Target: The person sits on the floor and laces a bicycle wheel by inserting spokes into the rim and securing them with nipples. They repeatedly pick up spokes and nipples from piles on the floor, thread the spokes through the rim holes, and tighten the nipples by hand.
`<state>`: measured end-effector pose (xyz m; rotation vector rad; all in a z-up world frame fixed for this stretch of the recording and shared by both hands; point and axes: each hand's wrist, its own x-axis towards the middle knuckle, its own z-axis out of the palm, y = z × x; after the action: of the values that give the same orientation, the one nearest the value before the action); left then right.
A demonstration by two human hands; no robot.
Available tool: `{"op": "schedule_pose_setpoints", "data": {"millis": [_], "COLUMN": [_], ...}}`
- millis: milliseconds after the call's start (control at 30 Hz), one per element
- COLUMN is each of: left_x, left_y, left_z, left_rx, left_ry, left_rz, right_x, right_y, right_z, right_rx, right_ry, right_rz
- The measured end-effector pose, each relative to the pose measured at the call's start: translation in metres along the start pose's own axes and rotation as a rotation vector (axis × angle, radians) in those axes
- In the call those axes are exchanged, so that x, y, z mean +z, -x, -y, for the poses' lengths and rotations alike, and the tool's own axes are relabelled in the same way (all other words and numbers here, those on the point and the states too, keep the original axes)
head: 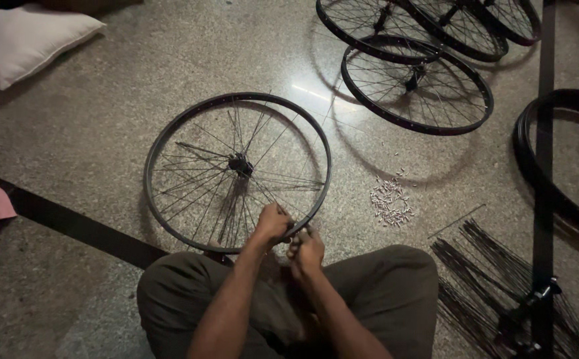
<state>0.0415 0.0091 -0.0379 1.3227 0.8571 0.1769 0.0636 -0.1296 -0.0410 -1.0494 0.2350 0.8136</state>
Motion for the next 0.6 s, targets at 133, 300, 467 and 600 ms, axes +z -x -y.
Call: {"op": "schedule_pose_setpoints", "data": {"millis": [133,300,467,600], "left_x": [0.000,0.004,-0.002,0.003], "left_y": [0.012,0.024,0.022,0.021], "left_z": [-0.014,-0.019,-0.027,-0.021], "left_rx": [0.030,-0.001,0.012,0.022], "left_ry": [-0.062,-0.037,-0.129,-0.092], "left_rz": [-0.044,-0.024,-0.052,-0.034], "right_x": [-0.004,-0.022,-0.015,-0.010], "right_y": [-0.004,-0.010,-0.013,-0.008], "right_z": [-0.004,-0.010,-0.015,-0.006], "right_rx": [0.003,-0.021,-0.156,-0.084], "right_ry": [0.019,0.062,0.144,0.128], "right_rz": [-0.071,0.035,-0.087,-0.022]}}
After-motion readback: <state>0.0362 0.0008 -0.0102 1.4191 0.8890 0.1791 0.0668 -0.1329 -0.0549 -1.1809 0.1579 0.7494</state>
